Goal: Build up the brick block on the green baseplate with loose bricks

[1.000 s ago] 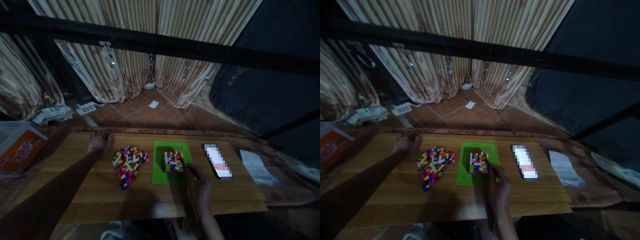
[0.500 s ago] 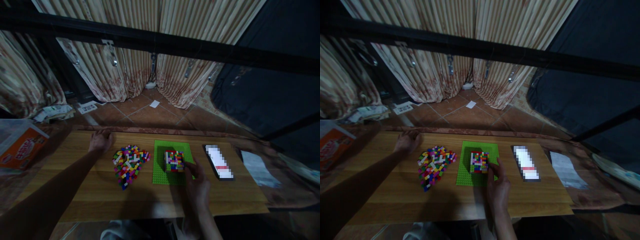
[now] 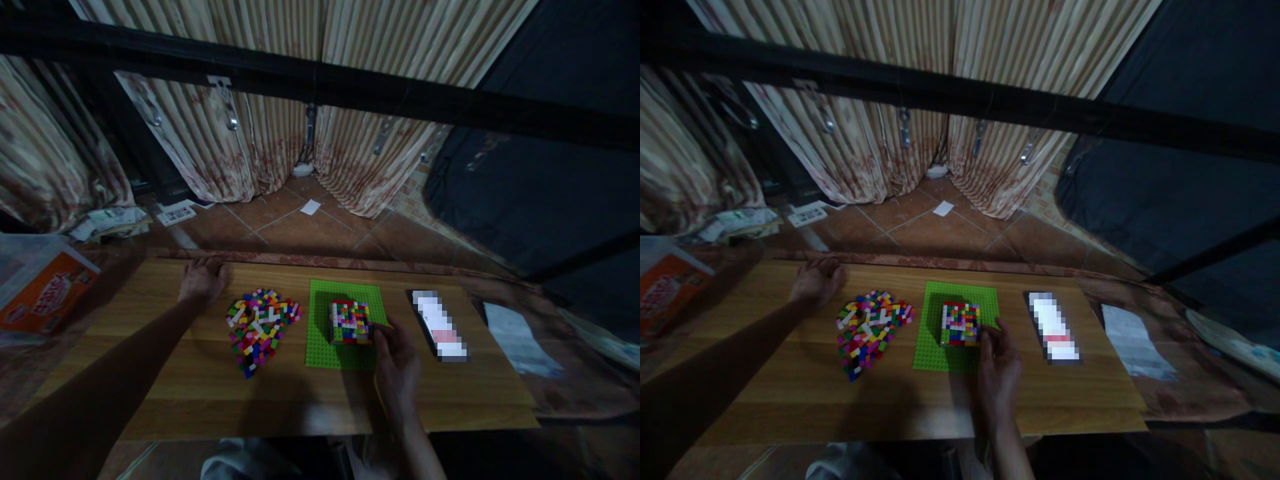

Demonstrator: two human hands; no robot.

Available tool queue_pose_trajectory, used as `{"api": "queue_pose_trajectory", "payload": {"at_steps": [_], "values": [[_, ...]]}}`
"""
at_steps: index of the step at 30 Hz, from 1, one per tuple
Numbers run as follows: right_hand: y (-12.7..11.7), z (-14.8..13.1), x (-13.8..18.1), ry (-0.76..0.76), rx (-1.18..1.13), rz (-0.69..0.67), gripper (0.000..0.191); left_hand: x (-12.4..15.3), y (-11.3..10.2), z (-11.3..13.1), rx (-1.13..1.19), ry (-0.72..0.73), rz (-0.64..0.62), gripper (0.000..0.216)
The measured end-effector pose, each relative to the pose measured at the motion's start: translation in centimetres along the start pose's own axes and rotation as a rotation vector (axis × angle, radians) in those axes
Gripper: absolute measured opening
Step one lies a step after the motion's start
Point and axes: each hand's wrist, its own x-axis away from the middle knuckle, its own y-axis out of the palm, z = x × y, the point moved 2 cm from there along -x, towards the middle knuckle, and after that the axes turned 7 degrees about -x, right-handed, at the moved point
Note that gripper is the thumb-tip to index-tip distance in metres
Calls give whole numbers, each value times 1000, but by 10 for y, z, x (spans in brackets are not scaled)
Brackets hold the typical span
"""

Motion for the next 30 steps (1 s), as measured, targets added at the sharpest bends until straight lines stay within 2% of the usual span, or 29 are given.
{"api": "queue_pose_trajectory", "payload": {"at_steps": [19, 30], "values": [[4, 3, -3, -16, 45, 12, 48, -1, 3, -1, 13, -21, 3, 36], [10, 6, 3, -40, 8, 81, 43, -1, 3, -1, -10, -15, -5, 42]]}}
